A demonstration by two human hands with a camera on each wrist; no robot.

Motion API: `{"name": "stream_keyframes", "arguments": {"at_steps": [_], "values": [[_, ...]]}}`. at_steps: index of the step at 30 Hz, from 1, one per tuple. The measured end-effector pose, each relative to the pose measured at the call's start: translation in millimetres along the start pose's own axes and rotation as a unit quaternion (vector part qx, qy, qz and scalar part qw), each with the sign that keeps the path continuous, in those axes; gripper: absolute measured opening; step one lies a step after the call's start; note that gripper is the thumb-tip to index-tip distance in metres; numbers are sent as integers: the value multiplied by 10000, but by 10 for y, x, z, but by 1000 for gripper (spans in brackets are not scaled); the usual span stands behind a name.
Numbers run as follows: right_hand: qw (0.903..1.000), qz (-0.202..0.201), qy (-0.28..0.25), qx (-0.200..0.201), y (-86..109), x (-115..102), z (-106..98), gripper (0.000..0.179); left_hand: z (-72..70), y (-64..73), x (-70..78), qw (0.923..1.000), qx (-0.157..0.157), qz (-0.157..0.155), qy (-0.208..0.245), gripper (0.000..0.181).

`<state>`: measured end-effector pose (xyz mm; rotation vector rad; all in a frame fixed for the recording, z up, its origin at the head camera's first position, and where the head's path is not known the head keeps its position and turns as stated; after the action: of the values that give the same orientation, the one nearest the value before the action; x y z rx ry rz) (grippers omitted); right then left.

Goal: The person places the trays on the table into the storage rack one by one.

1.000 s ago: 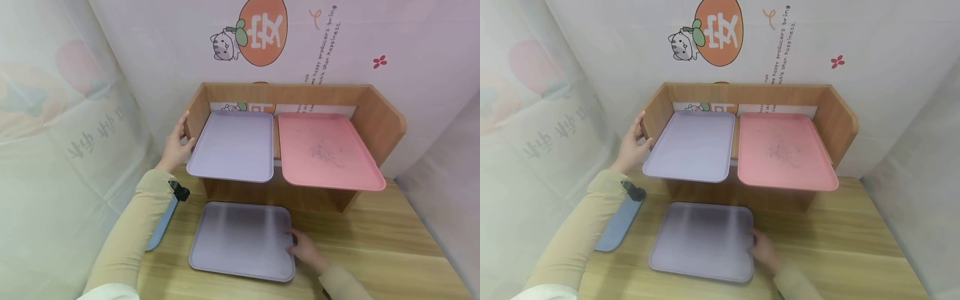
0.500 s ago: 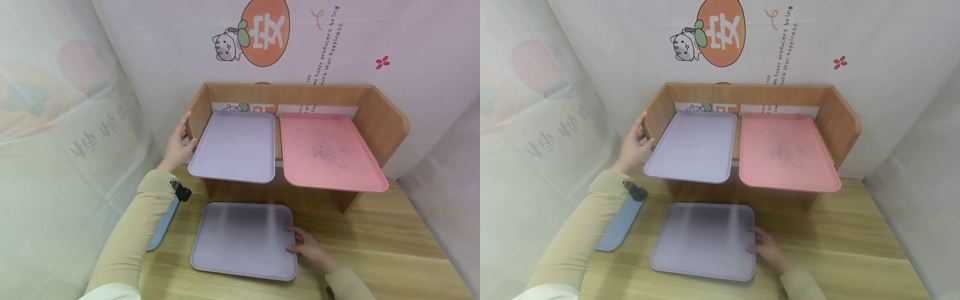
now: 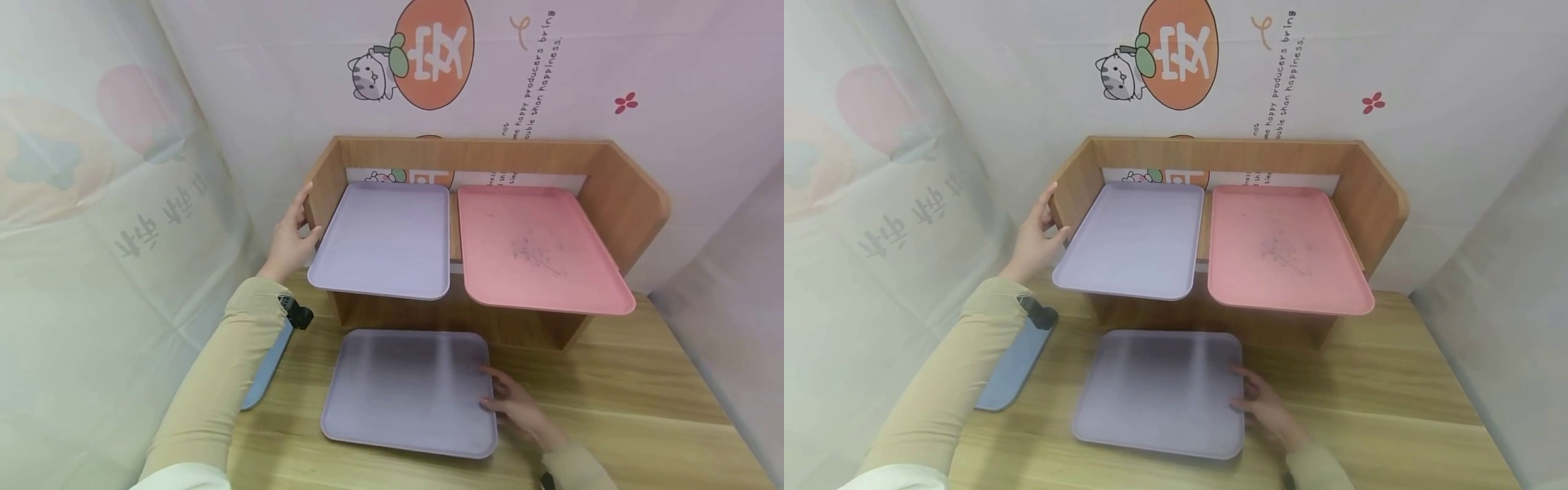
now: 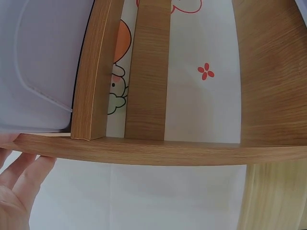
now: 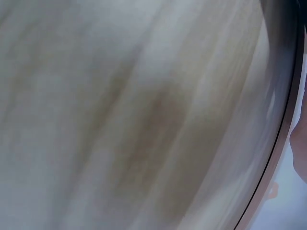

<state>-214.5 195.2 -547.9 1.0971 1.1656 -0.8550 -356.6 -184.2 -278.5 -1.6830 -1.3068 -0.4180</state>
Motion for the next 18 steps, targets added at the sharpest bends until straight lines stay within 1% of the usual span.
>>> {"name": "stream_keyframes", "arguments": {"at_steps": [6, 13, 15, 18], "values": [[9995, -111, -291, -46, 55, -5, -86, 56, -3, -7, 4, 10000, -3, 5, 3, 80], [9972, -416, -536, -308, 96, -46, -152, 53, -4, -6, -1, 10000, 30, 81, -46, 80], [9975, -475, -476, -203, 93, -46, -194, 53, -5, -1, 7, 9999, 42, 121, -48, 80], [9968, -582, -542, 37, 83, -48, -257, 53, -7, 2, 11, 9999, 36, 144, -39, 80]]}}
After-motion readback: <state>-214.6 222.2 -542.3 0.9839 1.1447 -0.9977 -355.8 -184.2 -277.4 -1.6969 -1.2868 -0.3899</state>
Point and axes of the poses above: each hand's wrist, its own y-axis away from the middle knuckle, its own z-axis out of the palm, x = y × z, the point moved 7 cm from there along -y, towards the middle knuckle, and after that the axes turned 5 degrees about x, right-handed, at the moved point
